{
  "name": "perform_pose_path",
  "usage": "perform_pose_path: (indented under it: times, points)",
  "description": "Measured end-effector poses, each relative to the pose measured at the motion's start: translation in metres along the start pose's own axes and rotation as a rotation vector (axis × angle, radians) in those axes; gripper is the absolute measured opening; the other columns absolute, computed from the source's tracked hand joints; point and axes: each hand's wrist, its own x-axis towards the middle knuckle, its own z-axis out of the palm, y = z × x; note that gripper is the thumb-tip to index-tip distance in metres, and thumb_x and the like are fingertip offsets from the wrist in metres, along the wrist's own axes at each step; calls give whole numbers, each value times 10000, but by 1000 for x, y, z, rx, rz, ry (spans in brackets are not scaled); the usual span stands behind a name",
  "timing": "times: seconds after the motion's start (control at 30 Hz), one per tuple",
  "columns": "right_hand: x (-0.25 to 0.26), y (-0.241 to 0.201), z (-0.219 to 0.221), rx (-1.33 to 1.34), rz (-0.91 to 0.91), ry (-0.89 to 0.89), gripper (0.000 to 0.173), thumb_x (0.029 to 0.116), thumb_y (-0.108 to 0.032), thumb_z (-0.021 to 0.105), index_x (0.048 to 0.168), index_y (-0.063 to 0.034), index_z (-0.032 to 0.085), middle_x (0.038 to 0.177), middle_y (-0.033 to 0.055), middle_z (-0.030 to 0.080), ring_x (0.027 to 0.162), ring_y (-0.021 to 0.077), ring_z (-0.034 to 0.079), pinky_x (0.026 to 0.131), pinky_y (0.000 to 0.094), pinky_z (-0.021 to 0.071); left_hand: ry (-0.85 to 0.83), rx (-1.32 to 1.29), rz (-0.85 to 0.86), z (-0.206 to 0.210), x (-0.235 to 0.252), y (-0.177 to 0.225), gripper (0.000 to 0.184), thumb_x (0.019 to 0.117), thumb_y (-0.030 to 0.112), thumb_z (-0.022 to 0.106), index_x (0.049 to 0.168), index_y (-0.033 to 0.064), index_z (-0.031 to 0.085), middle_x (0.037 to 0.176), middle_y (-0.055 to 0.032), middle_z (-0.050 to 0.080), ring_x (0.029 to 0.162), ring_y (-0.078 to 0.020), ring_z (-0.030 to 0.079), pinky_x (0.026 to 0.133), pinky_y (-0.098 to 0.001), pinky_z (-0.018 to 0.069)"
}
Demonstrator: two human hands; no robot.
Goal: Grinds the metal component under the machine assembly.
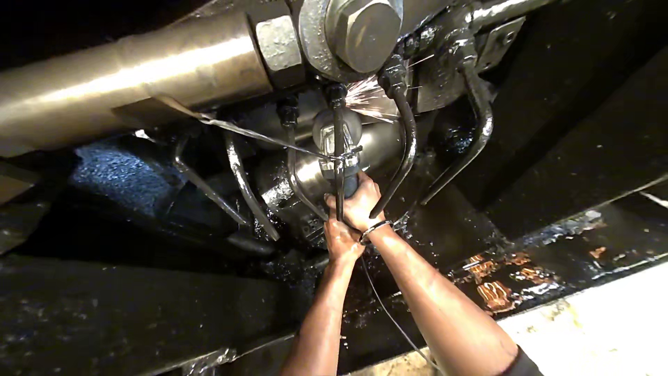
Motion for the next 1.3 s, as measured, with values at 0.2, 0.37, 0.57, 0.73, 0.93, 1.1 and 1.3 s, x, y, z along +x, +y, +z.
perform_pose_path:
  times: [0.2, 0.37, 0.57, 0.73, 0.93, 1.1, 1.3]
  points:
    - [2, -7, 4, -29, 41, -65, 692, 619, -561, 859, 1139, -146, 668, 938, 82, 716, 906, 271, 703, 778, 550, 565, 20, -4, -9, -1, 2, -8, 637, 736, 299, 855, 1240, 7, 597, 1010, -159, 708, 943, -294, 702, 842, -524, 580]
    - [3, -10, 12, -34, 13, -67, 695, 618, -535, 858, 1188, -194, 656, 936, 58, 720, 885, 254, 708, 745, 539, 570, 61, -37, 40, -3, 3, -17, 558, 741, 248, 839, 1192, -8, 633, 1060, -159, 715, 1012, -276, 693, 924, -493, 562]
    - [-1, -13, 17, -22, -18, -64, 628, 669, -493, 872, 1193, -221, 661, 970, 43, 738, 912, 227, 721, 772, 524, 586, 22, -28, -21, -8, 2, -20, 521, 727, 237, 852, 1154, 12, 656, 1065, -160, 713, 1031, -288, 684, 931, -500, 549]
    - [0, -11, 19, -12, -41, -62, 636, 678, -499, 868, 1208, -209, 669, 1002, 45, 744, 944, 227, 723, 802, 523, 587, 8, 6, -33, -10, 2, -20, 548, 743, 266, 852, 1184, 10, 649, 1105, -170, 706, 1075, -293, 669, 968, -494, 529]
    - [-1, -17, 19, 9, -42, -67, 616, 689, -468, 878, 1201, -196, 672, 1022, 47, 744, 963, 225, 720, 827, 526, 584, 15, -3, -51, -10, 4, -22, 589, 769, 262, 834, 1247, -6, 619, 1170, -185, 687, 1132, -302, 643, 1006, -490, 502]
    - [-4, -23, 19, 47, -39, -83, 629, 716, -424, 880, 1248, -168, 664, 1024, 76, 746, 964, 248, 722, 831, 540, 579, 46, -20, -23, -13, 5, -26, 624, 743, 284, 848, 1245, 2, 609, 1144, -169, 693, 1097, -282, 659, 980, -490, 525]
    - [-5, -27, 21, 67, -58, -99, 658, 692, -439, 889, 1242, -169, 649, 1019, 71, 741, 951, 241, 720, 825, 537, 578, 89, -59, -25, -14, 8, -28, 539, 758, 277, 835, 1197, 47, 625, 1032, -123, 715, 979, -255, 695, 865, -499, 572]
